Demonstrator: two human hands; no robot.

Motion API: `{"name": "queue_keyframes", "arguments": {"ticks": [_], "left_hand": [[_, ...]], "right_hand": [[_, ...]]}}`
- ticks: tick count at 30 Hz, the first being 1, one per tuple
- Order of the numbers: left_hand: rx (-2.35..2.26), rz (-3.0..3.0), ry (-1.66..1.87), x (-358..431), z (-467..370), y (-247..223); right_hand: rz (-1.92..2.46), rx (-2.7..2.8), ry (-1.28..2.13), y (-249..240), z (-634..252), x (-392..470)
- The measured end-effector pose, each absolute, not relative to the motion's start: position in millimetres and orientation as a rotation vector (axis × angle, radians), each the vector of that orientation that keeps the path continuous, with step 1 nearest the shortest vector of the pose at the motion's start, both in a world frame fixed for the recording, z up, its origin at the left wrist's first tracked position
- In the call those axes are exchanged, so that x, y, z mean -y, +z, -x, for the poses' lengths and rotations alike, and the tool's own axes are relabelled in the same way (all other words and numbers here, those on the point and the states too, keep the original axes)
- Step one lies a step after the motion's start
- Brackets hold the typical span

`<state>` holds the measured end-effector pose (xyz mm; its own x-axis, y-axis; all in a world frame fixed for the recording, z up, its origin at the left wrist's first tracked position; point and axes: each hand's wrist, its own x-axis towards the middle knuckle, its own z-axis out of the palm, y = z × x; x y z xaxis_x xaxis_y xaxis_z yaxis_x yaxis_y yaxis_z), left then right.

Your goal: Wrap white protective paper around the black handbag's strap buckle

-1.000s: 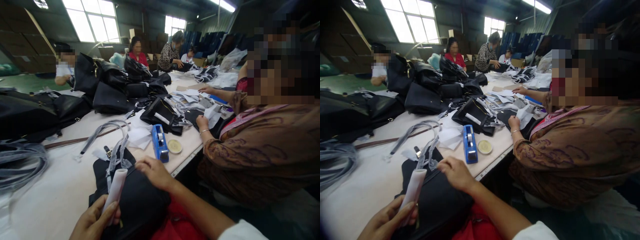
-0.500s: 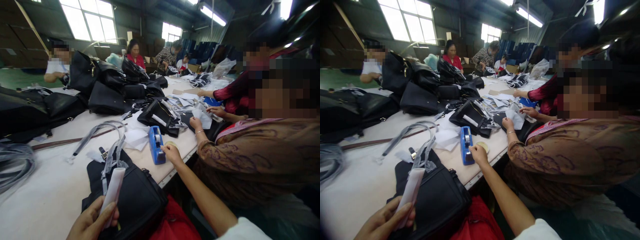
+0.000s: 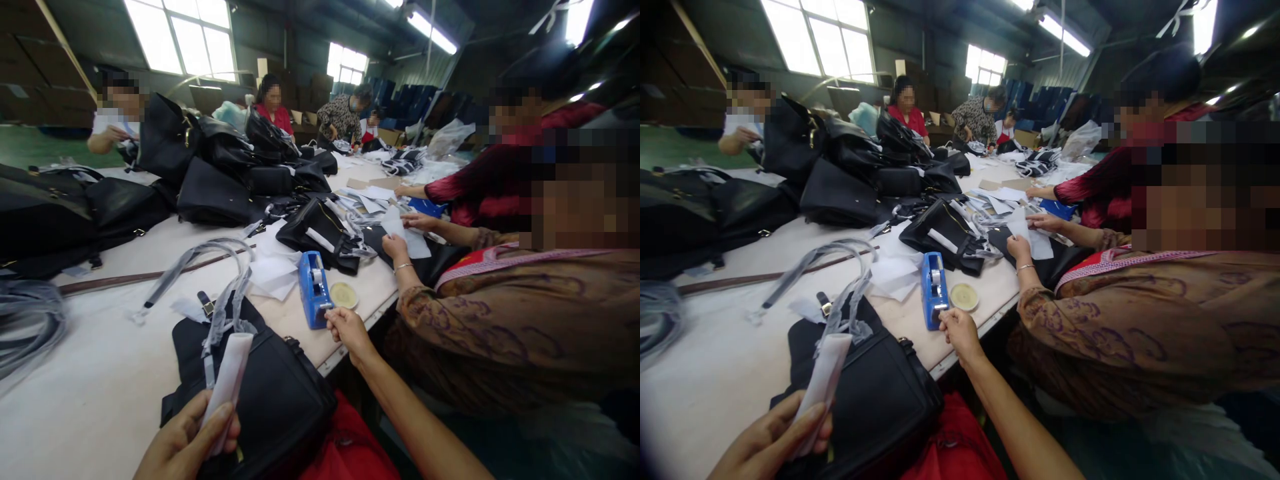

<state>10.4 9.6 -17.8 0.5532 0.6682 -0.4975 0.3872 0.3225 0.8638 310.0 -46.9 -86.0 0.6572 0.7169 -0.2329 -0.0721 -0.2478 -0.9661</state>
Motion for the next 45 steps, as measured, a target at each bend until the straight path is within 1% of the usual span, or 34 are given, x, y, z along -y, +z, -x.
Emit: {"name": "queue_keyframes", "arguments": {"ticks": [7,11,13,17,20,24,29,35,41,43,45], "left_hand": [[-1.002,-1.296,0.299,-5,-10,-12],[-1.009,-1.251,0.360,-1,-15,-2],[-1.019,-1.272,0.374,-1,-18,0],[-1.024,-1.335,0.381,-4,-20,-4],[-1.002,-1.379,0.389,-5,-19,-10],[-0.979,-1.439,0.400,-4,-15,-12],[-0.947,-1.452,0.382,0,-12,-6],[-0.957,-1.509,0.399,1,-14,-1],[-1.020,-1.258,0.435,0,-20,3],[-1.034,-1.169,0.468,1,-21,8],[-1.024,-1.102,0.455,2,-22,13]], "right_hand": [[1.814,0.624,0.723,-99,-321,52],[1.884,0.806,0.685,-89,-312,59],[1.783,0.965,0.763,-69,-294,60],[1.391,1.345,1.059,-19,-242,58],[1.141,1.642,1.062,-3,-211,47],[1.085,1.856,0.901,-12,-196,34],[1.197,1.849,0.890,-22,-194,33],[1.410,1.796,0.932,-17,-192,28],[1.409,1.564,1.096,-35,-188,26],[1.384,1.647,0.980,-42,-187,27],[1.326,1.817,0.749,-50,-188,26]]}}
